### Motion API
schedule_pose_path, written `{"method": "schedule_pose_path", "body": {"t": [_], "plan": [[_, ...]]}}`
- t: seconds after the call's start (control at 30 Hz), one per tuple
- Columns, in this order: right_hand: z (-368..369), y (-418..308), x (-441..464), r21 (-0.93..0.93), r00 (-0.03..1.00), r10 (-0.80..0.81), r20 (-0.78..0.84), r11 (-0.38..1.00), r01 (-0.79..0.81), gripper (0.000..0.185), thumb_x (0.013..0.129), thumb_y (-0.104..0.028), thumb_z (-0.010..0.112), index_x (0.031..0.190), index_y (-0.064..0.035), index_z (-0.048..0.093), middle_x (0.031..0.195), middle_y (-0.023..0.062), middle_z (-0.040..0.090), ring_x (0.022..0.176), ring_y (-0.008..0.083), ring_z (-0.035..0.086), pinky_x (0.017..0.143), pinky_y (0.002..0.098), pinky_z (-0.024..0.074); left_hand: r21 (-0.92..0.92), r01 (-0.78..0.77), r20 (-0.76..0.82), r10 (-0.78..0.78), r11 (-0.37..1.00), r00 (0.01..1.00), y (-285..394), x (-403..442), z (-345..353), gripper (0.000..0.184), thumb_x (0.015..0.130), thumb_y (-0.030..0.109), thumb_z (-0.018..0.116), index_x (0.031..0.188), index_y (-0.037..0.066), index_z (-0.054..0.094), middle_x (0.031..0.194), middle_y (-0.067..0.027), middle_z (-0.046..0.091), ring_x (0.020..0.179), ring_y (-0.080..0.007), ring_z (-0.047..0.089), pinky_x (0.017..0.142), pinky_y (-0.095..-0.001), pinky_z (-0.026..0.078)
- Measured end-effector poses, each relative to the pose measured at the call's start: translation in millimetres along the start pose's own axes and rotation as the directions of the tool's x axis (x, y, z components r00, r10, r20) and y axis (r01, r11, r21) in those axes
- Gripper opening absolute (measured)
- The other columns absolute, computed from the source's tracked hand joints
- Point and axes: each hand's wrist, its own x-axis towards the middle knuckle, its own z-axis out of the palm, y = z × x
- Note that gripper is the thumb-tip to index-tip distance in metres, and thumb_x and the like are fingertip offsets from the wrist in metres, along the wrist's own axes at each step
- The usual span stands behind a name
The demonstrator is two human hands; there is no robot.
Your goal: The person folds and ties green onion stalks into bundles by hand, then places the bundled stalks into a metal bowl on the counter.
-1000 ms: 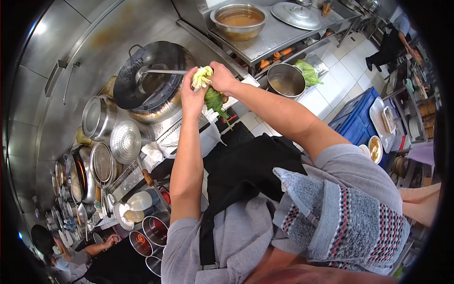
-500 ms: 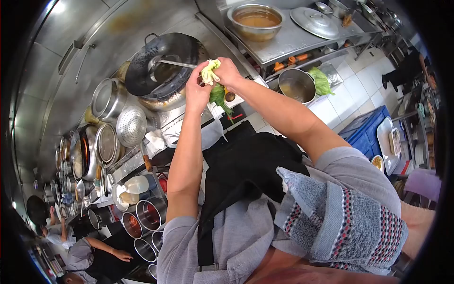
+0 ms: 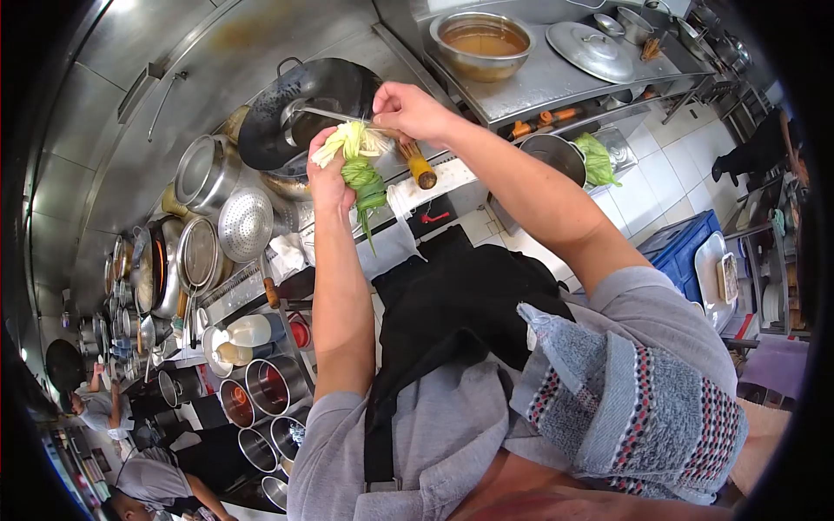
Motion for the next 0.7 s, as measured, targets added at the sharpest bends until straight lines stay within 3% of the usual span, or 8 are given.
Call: {"method": "schedule_pose_path", "body": {"t": [0.03, 0.13, 0.3, 0.4, 0.43, 0.47, 0.53, 0.7], "plan": [[-5.1, -4.7, 6.8, -0.173, 0.996, -0.067, 0.065, 0.982, 0.078, 0.034, 0.081, -0.012, 0.070, 0.111, -0.0019, 0.058, 0.095, 0.0070, 0.063, 0.084, 0.0165, 0.060, 0.071, 0.0314, 0.0506, -0.052, -0.006, -0.001, 0.006, 0.999, 1.000, 5.6, 0.9, 3.9, 0.034, 0.088, -0.009, 0.059, 0.119, 0.003, 0.055, 0.110, -0.0124, 0.065, 0.097, -0.0213, 0.066, 0.084, -0.0344, 0.056], [2.9, -4.9, 15.4, -0.100, 0.959, -0.016, 0.284, 0.994, 0.046, 0.044, 0.079, -0.011, 0.072, 0.119, -0.0017, 0.056, 0.106, 0.0094, 0.062, 0.092, 0.0183, 0.060, 0.073, 0.0319, 0.0496, -0.043, -0.025, 0.101, 0.029, 0.999, 0.994, 10.1, 7.7, 6.9, 0.033, 0.088, -0.009, 0.059, 0.119, 0.003, 0.055, 0.110, -0.0126, 0.065, 0.098, -0.0214, 0.066, 0.084, -0.0340, 0.056], [25.3, 14.1, 11.9, 0.122, 0.955, 0.130, 0.265, 0.978, -0.167, 0.039, 0.080, -0.003, 0.068, 0.118, -0.0020, 0.057, 0.111, 0.0099, 0.063, 0.106, 0.0214, 0.061, 0.084, 0.0462, 0.0562, 0.205, -0.095, 0.013, 0.094, 0.974, 0.996, 2.0, 8.6, 5.1, 0.031, 0.086, -0.011, 0.061, 0.114, 0.002, 0.057, 0.104, -0.0095, 0.065, 0.094, -0.0181, 0.065, 0.085, -0.0296, 0.053], [32.1, 22.3, 12.1, 0.140, 0.971, 0.123, 0.206, 0.978, -0.154, 0.033, 0.081, -0.002, 0.070, 0.112, -0.0016, 0.060, 0.105, 0.0089, 0.065, 0.098, 0.0201, 0.063, 0.076, 0.0412, 0.0576, 0.355, -0.107, 0.031, 0.102, 0.929, 0.994, 3.4, 16.3, -2.5, 0.031, 0.083, -0.011, 0.063, 0.112, 0.001, 0.059, 0.103, -0.0090, 0.065, 0.094, -0.0179, 0.065, 0.084, -0.0298, 0.052], [32.4, 22.6, 13.0, 0.164, 0.972, 0.147, 0.184, 0.970, -0.178, 0.035, 0.080, -0.002, 0.072, 0.113, -0.0016, 0.061, 0.097, 0.0049, 0.065, 0.084, 0.0141, 0.062, 0.069, 0.0330, 0.0547, 0.606, -0.198, 0.057, 0.207, 0.771, 0.977, 6.6, 20.4, -6.0, 0.029, 0.080, -0.003, 0.069, 0.108, 0.003, 0.062, 0.099, -0.0096, 0.069, 0.090, -0.0191, 0.067, 0.082, -0.0315, 0.053], [33.6, 23.3, 14.6, 0.162, 0.973, 0.144, 0.180, 0.971, -0.174, 0.035, 0.080, -0.002, 0.072, 0.113, -0.0016, 0.061, 0.097, 0.0049, 0.065, 0.084, 0.0141, 0.062, 0.069, 0.0330, 0.0547, 0.603, -0.204, 0.062, 0.209, 0.771, 0.976, 7.1, 22.1, -8.7, 0.029, 0.080, -0.003, 0.069, 0.108, 0.003, 0.062, 0.099, -0.0096, 0.069, 0.090, -0.0191, 0.067, 0.082, -0.0315, 0.053], [36.8, 20.5, 17.6, -0.011, 0.989, 0.142, 0.047, 0.990, -0.141, 0.030, 0.078, -0.002, 0.073, 0.107, -0.0001, 0.064, 0.088, 0.0059, 0.066, 0.078, 0.0123, 0.062, 0.065, 0.0311, 0.0521, 0.896, -0.134, 0.025, 0.254, 0.423, 0.967, 25.9, 18.6, 6.9, 0.029, 0.077, 0.006, 0.075, 0.104, 0.005, 0.065, 0.096, -0.0120, 0.072, 0.088, -0.0215, 0.070, 0.081, -0.0335, 0.053], [33.5, 16.5, 25.7, -0.364, 0.993, 0.098, -0.071, 0.924, -0.117, 0.031, 0.074, -0.010, 0.075, 0.100, 0.0032, 0.066, 0.089, 0.0162, 0.068, 0.084, 0.0216, 0.066, 0.069, 0.0357, 0.0525, 0.974, -0.156, 0.140, 0.101, 0.165, 0.985, 49.9, 13.8, 8.4, 0.047, 0.076, 0.019, 0.076, 0.119, 0.007, 0.064, 0.106, -0.0220, 0.069, 0.101, -0.0361, 0.067, 0.088, -0.0410, 0.052]]}}
